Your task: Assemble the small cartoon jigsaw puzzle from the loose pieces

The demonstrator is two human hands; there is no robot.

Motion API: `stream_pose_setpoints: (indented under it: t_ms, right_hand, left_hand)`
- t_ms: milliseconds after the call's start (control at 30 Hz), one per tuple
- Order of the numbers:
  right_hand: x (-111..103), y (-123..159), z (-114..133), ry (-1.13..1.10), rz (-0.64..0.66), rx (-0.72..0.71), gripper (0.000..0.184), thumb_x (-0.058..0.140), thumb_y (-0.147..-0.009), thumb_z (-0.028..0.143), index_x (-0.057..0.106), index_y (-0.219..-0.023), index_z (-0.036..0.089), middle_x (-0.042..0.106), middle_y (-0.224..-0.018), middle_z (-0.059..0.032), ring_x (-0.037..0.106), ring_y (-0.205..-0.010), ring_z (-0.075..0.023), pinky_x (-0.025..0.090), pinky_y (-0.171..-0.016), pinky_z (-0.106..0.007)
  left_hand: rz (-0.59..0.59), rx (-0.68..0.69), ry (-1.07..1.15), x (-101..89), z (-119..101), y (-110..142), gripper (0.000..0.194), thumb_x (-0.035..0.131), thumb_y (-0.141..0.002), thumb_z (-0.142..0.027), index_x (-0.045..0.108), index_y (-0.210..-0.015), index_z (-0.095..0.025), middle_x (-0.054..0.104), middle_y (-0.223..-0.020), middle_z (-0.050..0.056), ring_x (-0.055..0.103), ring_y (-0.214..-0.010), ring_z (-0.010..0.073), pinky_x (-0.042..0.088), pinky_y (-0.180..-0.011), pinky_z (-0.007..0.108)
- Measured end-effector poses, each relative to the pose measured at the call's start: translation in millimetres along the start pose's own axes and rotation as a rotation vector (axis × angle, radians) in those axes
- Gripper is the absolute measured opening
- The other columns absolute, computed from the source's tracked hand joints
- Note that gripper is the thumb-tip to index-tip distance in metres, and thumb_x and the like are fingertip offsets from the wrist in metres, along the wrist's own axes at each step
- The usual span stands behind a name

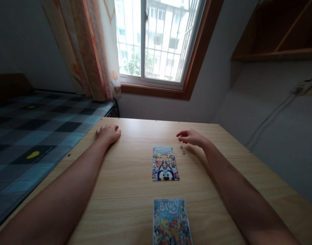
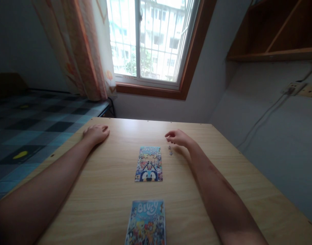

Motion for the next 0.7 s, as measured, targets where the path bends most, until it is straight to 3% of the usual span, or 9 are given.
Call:
stream_pose_setpoints:
  t_ms: [100,200,567,700]
  right_hand:
    - [5.2,2.4,11.3,-0.291,0.088,0.050,0.033,0.070,-0.088,0.020,0.067,-0.121,0.017,0.076,-0.095,-0.0074,0.068,-0.071,-0.0127,0.060,-0.067,-0.026]
    - [9.2,6.0,19.9,-0.398,0.149,0.069,0.038,0.075,-0.085,0.020,0.065,-0.122,0.016,0.077,-0.092,-0.0081,0.071,-0.073,-0.0148,0.062,-0.066,-0.027]
    - [15.1,10.8,34.0,-0.287,0.177,0.048,0.027,0.084,-0.077,0.027,0.069,-0.096,0.016,0.076,-0.086,-0.0078,0.068,-0.066,-0.0140,0.058,-0.054,-0.023]
    - [18.6,12.0,38.1,-0.239,0.190,0.046,0.029,0.084,-0.077,0.026,0.067,-0.098,0.017,0.077,-0.089,-0.0073,0.063,-0.061,-0.0105,0.054,-0.053,-0.021]
  left_hand:
    - [0.005,0.000,0.002,0.0,0.0,0.4,0.059,0.042,-0.087,-0.050,0.063,-0.136,-0.024,0.056,-0.147,0.011,0.049,-0.132,0.0375,0.039,-0.107,0.050]
    - [0.004,0.000,0.007,0.2,0.2,0.8,0.059,0.042,-0.088,-0.049,0.063,-0.136,-0.024,0.056,-0.147,0.012,0.050,-0.130,0.0372,0.039,-0.107,0.050]
    - [-0.014,-0.009,0.007,1.2,0.3,1.0,0.057,0.045,-0.087,-0.050,0.065,-0.133,-0.025,0.059,-0.144,0.011,0.051,-0.129,0.0378,0.041,-0.104,0.049]
    - [-0.004,-0.012,0.014,-2.5,-2.6,2.7,0.057,0.046,-0.087,-0.049,0.065,-0.134,-0.024,0.058,-0.145,0.012,0.051,-0.130,0.0382,0.040,-0.106,0.050]
Point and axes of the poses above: each hand's wrist, its own y-axis away from the middle knuckle, its own x-axis out of the palm, z = x × y, the point moved 1 cm from there along -y, towards the middle knuckle
